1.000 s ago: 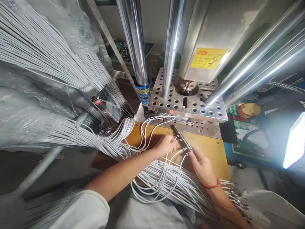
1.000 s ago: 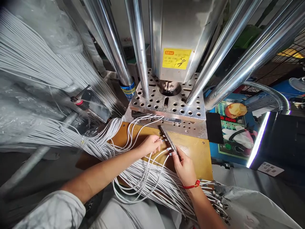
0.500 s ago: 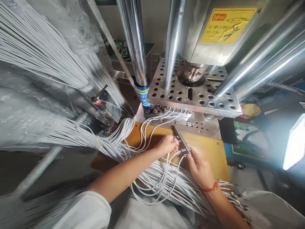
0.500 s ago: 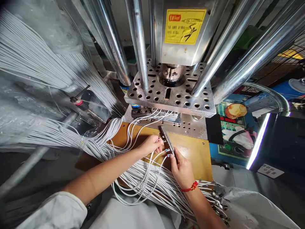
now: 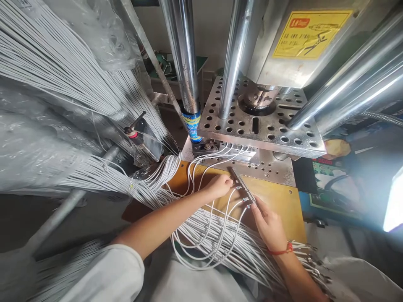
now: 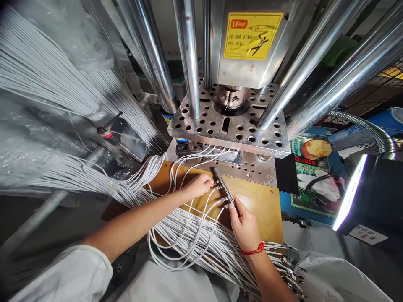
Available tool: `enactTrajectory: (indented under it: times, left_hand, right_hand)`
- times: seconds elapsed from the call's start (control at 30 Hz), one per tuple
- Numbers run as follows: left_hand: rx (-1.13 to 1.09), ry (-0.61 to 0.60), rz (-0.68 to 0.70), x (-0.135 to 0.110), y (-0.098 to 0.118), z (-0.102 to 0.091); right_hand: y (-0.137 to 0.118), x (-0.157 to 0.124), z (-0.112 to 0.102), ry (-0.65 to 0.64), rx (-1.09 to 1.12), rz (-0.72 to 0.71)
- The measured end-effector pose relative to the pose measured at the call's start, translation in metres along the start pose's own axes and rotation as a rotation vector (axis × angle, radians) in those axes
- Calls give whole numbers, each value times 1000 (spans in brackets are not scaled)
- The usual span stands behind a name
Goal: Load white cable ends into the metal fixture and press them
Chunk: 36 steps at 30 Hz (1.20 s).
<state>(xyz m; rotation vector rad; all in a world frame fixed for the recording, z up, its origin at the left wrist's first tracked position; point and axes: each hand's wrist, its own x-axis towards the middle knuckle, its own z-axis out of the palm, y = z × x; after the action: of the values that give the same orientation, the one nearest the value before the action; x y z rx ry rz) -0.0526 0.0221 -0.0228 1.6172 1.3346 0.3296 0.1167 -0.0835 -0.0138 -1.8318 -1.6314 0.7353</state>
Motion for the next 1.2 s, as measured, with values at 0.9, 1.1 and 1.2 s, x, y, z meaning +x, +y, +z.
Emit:
enactTrajectory:
  times: [0.9,1.1,1.2]
  left_hand:
    - [24,121,-13,6,-15,16]
    - [110,121,-86,4,-4,14]
    - [157,72,-148,3,3,11]
  right_hand:
    - [-6,-4,1,-76,-133,-24]
    - [-7,-7,8,-45,-290,-175]
    - [-3,-13,13,-19,-351,-257]
